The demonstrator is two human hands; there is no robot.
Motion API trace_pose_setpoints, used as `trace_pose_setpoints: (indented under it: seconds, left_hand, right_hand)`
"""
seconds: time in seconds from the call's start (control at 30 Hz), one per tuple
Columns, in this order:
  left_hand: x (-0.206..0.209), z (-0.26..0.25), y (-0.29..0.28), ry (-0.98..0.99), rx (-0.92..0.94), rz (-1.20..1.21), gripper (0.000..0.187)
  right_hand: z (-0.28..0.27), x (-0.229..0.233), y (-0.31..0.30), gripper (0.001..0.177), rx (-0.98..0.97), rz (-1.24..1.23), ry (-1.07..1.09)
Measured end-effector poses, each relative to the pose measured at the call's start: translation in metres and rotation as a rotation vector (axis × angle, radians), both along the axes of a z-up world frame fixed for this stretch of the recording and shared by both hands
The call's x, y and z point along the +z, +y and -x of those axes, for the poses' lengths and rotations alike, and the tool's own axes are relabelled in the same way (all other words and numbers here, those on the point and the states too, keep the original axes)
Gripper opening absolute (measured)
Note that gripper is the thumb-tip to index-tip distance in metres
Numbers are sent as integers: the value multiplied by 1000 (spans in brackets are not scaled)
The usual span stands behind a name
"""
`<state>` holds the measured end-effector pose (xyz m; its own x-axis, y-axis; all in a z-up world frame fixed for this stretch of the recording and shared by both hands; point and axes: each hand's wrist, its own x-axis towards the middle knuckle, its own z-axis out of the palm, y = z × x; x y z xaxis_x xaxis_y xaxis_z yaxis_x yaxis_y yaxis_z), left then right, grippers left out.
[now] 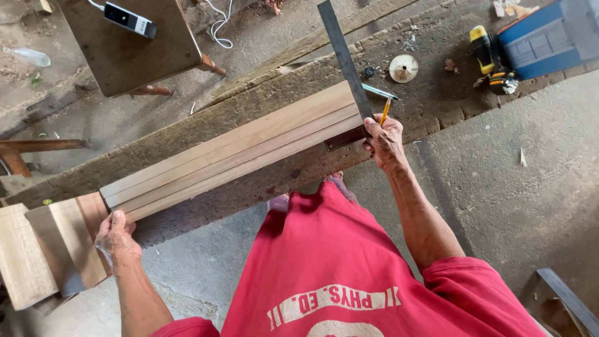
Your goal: Measuring and marking wooden boards using a tape measure and try square.
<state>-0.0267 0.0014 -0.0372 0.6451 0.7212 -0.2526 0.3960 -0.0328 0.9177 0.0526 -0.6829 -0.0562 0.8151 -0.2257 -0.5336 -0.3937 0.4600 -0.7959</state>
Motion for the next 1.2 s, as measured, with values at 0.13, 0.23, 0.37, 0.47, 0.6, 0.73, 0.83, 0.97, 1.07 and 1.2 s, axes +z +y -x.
trace_pose_setpoints:
  seconds: [0.13, 0.23, 0.37, 0.47, 0.6, 0.73, 0.83, 0.97, 1.07, 1.2]
  left_hand:
    - [2, 3, -1, 1, -13, -24, 25]
    - [12, -8, -16, 117, -38, -82, 33]
    - [80, -59, -119, 241, -362, -756, 67]
    - [108, -85, -219, 41, -779, -1008, 99]
    - [90, -126, -318, 201, -1290, -1018, 152]
    - [61, -136, -354, 120, -1438, -1044, 152]
    - [56, -136, -370, 199, -1505, -1063, 151]
    - [51, -132, -373, 148, -1436, -1162, 142]
    - [45, -137, -375, 33, -1407, -1200, 133]
    - [30, -137, -365, -141, -1380, -1241, 126]
  right_hand:
    - [1, -3, 0, 9, -1, -14, -25]
    - [2, -4, -2, 9, -7, 9, -19]
    - [2, -4, -2, 8, -38, -27, -18]
    - [4, -10, -6, 7, -37, -46, -26]
    - [7, -7, -14, 7, -46, -40, -35]
    - [31, -21, -50, 8, -186, -40, -41]
    - [63, -38, -82, 8, -322, -45, -6]
    - [93, -70, -115, 10, -474, -35, 31]
    - [99, -84, -125, 9, -536, -4, 56]
    - [98, -99, -126, 10, -513, 29, 61]
